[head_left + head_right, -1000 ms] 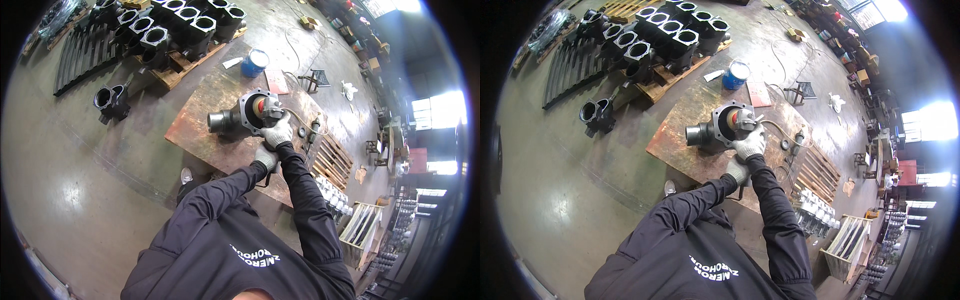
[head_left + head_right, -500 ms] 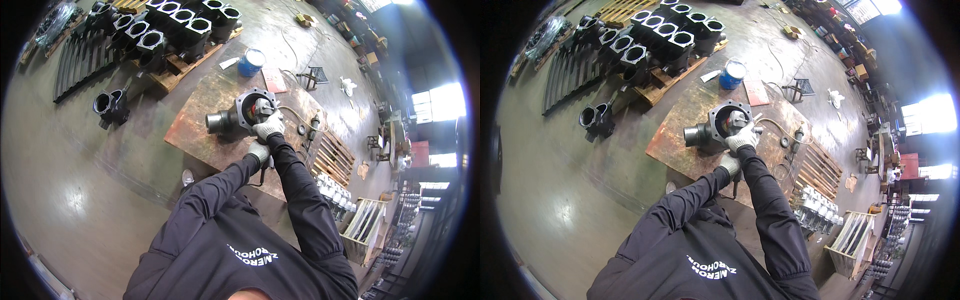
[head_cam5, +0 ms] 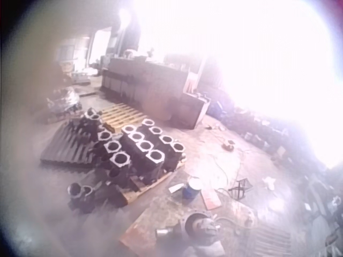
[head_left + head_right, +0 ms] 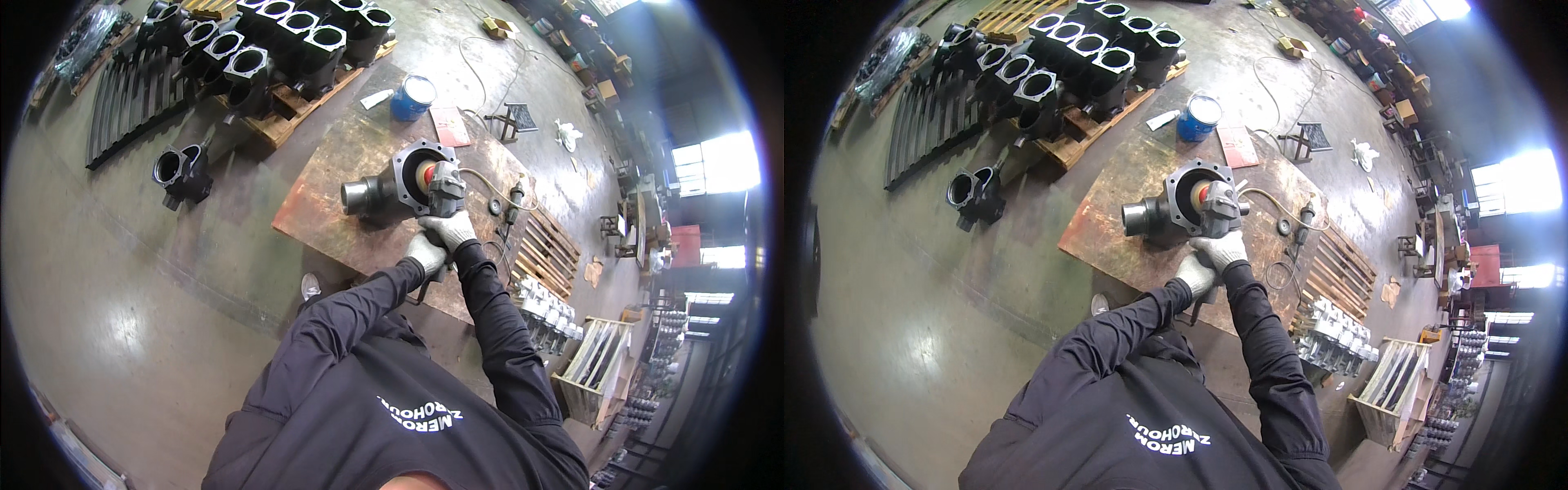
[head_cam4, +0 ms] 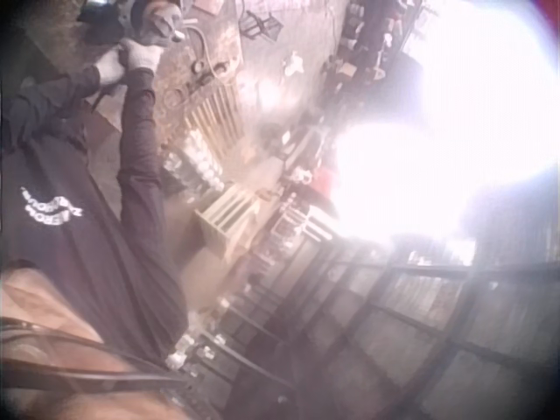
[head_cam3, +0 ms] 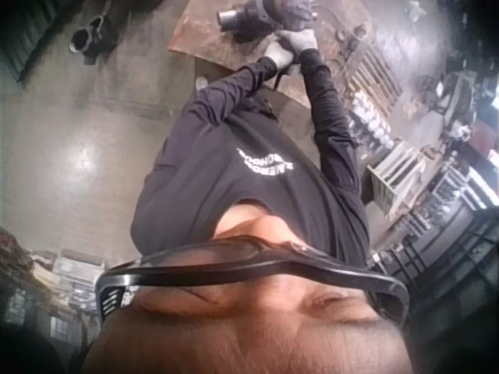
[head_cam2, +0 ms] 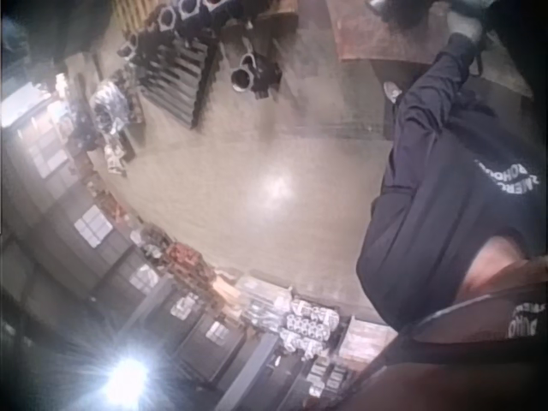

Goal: The person uses an angle grinder to smooth the edges and surfaces of a black metal exhaust manifold. They rotate the part multiple times to access different areas, then place it on a workbench among similar parts.

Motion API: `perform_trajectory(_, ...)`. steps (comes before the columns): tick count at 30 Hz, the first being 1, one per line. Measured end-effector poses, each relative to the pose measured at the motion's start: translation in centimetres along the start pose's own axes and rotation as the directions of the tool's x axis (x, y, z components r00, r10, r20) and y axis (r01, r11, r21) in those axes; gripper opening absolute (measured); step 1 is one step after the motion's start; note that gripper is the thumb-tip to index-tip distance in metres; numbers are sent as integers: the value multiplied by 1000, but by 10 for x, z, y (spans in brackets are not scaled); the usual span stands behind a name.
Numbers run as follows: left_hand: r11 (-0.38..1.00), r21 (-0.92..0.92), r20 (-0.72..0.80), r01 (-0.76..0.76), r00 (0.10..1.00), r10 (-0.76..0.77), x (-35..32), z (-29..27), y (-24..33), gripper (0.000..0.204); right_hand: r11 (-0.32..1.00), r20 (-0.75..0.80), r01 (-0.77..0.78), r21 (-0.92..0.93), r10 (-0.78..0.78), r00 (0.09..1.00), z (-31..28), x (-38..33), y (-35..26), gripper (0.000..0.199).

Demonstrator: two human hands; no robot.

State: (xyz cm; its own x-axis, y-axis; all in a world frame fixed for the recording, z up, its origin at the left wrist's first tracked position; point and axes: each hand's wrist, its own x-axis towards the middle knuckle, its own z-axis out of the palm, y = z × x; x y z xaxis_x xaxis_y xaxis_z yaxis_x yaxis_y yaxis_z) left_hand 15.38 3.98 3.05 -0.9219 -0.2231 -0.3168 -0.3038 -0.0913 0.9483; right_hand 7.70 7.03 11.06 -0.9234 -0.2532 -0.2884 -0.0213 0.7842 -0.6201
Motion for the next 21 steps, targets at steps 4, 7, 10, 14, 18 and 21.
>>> perform_trajectory(4, 996, 79, -5, -34, 999, 34, -7, -19, 20, 35, 997, 157, 41, -69, -30, 987, 3, 9, 1, 48)
perform_trajectory(7, 965, -21, 165, 262, 953, -255, -6, -39, 42, 36, 982, 177, -78, -170, 109, 978, 5, 24, -10, 54)
perform_trajectory(10, 971, -87, 197, 222, 960, -201, 0, -49, 55, 35, 970, 182, -68, -235, 113, 977, 6, 35, -19, 57)
perform_trajectory(14, 951, -141, 191, 277, 950, -248, 3, -45, 45, 36, 968, 187, -78, -237, 124, 975, 9, 37, -15, 61)
perform_trajectory(18, 959, 195, 80, -206, 978, 194, -1, -38, 31, 33, 975, -7, 31, -218, -34, 999, 17, 23, 2, 57)
perform_trajectory(21, 999, 31, 90, -34, 995, 31, -5, -35, 34, 32, 988, -88, 60, -143, -73, 993, 12, 15, 9, 63)
